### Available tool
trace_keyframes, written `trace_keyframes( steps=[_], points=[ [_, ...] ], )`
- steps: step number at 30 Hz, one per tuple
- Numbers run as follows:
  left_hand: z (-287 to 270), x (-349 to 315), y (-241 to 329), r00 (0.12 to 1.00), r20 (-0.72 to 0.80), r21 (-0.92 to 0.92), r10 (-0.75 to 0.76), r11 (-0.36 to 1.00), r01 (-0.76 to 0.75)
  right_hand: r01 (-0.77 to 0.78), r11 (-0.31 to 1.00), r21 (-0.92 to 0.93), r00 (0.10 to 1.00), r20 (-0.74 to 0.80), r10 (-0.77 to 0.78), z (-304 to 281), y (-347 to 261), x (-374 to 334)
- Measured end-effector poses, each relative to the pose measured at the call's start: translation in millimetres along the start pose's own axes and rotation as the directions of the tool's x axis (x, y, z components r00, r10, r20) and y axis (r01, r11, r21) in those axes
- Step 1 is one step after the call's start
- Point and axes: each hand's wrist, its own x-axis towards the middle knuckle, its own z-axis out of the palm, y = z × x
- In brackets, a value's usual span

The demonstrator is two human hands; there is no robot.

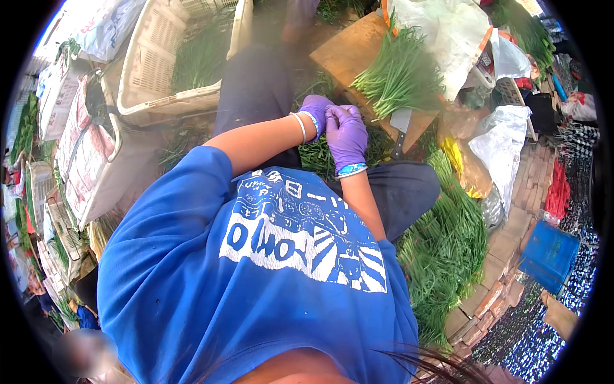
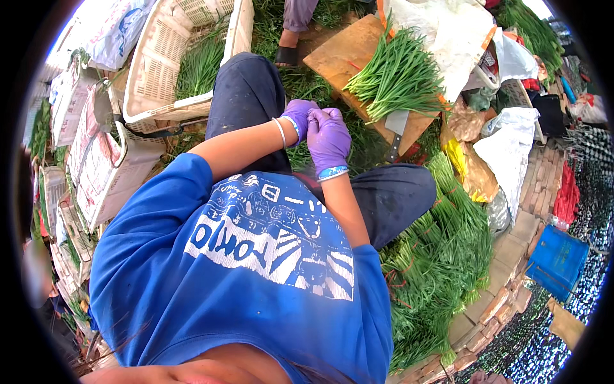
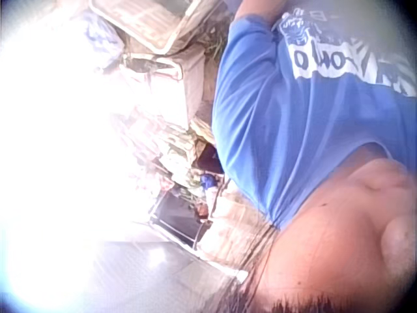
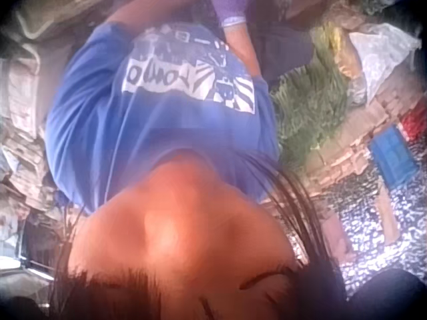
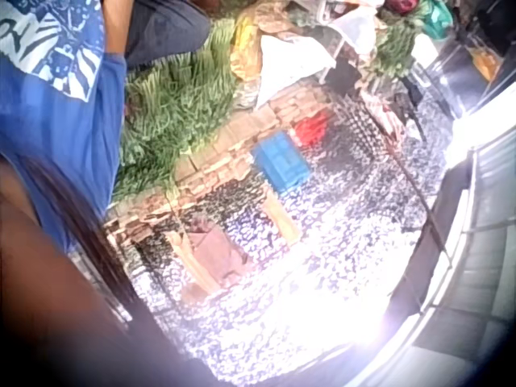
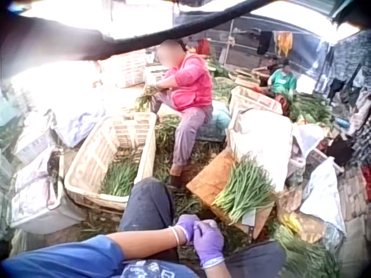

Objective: The person sorts through bundles of green stalks, uses a knife to trim the root ends, and ties the stalks into bundles with red plastic ribbon.

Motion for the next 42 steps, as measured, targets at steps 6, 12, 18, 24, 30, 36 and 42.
trace_keyframes(
  steps=[6, 12, 18, 24, 30, 36, 42],
  points=[
    [13.4, 4.7, 4.6, 0.998, 0.061, 0.209, -0.032, 0.978, 0.019, -0.225, 0.937, 0.268, 0.971, -0.015, 0.237, 12.8, 6.4, -8.4],
    [18.9, -4.4, 7.2, 0.990, 0.013, 0.705, 0.139, 0.701, -0.108, -0.693, -0.039, 0.720, 0.658, 0.654, 0.373, 0.3, 0.1, -16.2],
    [30.4, 23.4, -10.6, 0.967, -0.219, 0.489, 0.128, 0.872, -0.004, -0.698, 0.010, 0.716, 0.659, 0.637, 0.401, 7.0, -1.5, -14.7],
    [22.8, 25.5, -7.3, 0.883, -0.369, 0.040, 0.292, 0.953, -0.299, -0.585, 0.281, 0.761, 0.778, 0.429, 0.458, 4.8, 5.9, -3.3],
    [-9.0, -14.9, -38.9, 0.851, -0.526, -0.724, -0.005, 0.528, -0.444, 0.011, 0.907, -0.420, 0.986, 0.155, 0.060, 3.4, 24.1, -25.7],
    [6.6, -74.6, 3.4, 0.775, -0.342, -0.040, 0.532, 0.816, -0.577, 0.219, 0.654, -0.724, 0.960, 0.281, -0.010, 48.0, 53.1, -45.3],
    [32.0, -64.7, -2.9, 0.889, -0.309, -0.387, 0.337, 0.810, -0.441, 0.089, 0.677, -0.731, 0.849, 0.411, 0.332, 49.3, 35.6, -44.1]
  ],
)
